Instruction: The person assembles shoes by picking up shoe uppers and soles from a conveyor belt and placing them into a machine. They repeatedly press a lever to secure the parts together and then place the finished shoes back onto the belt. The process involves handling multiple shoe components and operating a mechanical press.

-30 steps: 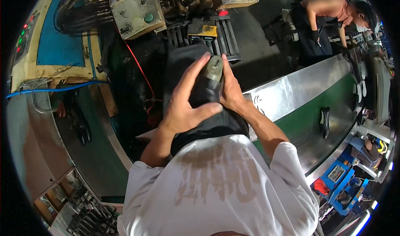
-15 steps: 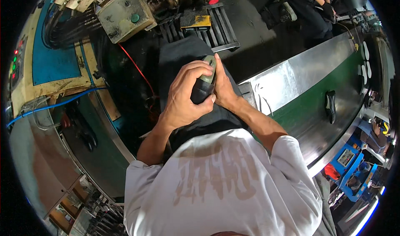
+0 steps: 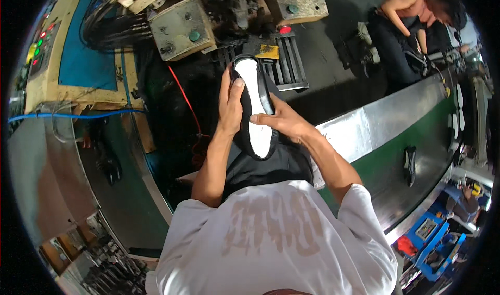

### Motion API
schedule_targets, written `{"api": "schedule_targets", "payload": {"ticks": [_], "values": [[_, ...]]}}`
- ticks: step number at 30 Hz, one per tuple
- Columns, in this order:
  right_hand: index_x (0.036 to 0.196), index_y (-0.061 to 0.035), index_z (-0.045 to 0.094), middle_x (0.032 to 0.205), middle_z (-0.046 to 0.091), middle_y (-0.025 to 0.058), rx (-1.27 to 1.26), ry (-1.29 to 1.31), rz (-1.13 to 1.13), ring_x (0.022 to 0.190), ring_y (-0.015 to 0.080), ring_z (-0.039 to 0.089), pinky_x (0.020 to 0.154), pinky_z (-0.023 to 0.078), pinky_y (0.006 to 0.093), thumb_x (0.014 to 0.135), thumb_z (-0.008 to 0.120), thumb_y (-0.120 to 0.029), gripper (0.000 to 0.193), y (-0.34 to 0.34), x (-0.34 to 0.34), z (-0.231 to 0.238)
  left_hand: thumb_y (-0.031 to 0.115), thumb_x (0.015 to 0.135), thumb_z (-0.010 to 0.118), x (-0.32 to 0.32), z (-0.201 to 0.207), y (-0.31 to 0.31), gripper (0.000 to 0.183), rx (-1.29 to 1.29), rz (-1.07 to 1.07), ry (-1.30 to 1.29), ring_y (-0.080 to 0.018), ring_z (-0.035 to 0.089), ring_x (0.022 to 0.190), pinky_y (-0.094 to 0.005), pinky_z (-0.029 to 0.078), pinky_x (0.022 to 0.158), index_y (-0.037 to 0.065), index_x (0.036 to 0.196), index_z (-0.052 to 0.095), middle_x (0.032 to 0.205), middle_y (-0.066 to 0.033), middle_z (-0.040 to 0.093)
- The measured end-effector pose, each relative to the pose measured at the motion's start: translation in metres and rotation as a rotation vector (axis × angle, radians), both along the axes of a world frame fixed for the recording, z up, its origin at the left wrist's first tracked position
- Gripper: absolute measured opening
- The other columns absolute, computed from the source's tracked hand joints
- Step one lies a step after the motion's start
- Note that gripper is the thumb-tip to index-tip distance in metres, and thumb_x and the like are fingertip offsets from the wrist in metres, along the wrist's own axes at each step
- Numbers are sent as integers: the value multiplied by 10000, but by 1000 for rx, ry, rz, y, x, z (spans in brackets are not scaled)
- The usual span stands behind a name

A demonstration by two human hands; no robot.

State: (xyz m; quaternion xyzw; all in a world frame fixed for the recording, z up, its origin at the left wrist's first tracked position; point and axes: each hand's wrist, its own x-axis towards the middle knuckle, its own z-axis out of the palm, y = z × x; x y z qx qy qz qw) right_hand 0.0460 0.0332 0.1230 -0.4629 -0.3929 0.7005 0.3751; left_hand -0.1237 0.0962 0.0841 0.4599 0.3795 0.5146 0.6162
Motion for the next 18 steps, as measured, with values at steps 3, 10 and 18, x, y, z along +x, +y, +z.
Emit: {"api": "schedule_targets", "payload": {"ticks": [3, 10, 18], "values": [[1667, 9, 301, 1563, 447, 327, 434, -625, 8, 1382, 399, 530, 1150, 476, 466, 870, 901, -271, 1036, -18, -22, 11, 352, 1118, 563, -8, -19, 4, 630, -180, 242, 102, -239, 504, 1404, -369, 363, 1214, 8, 1623, 412, 1568, -142, 522], [1592, -245, 546, 1687, 191, 396, 684, -1113, 111, 1290, 578, 489, 1088, 513, 578, 858, 843, -256, 792, -32, -17, 1, 415, 1102, 596, -16, -59, 32, 715, -391, 145, -32, -267, 391, 1524, -398, 287, 1266, 53, 1668, 353, 1659, -144, 424], [1538, -207, 608, 1694, 229, 353, 613, -1272, -159, 1380, 554, 466, 1114, 484, 605, 858, 845, -219, 721, 7, 46, 38, 559, 1084, 584, -18, -1, 240, 815, 125, 238, 288, -264, 572, 1400, -394, 401, 1204, 6, 1652, 393, 1612, -148, 521]]}}
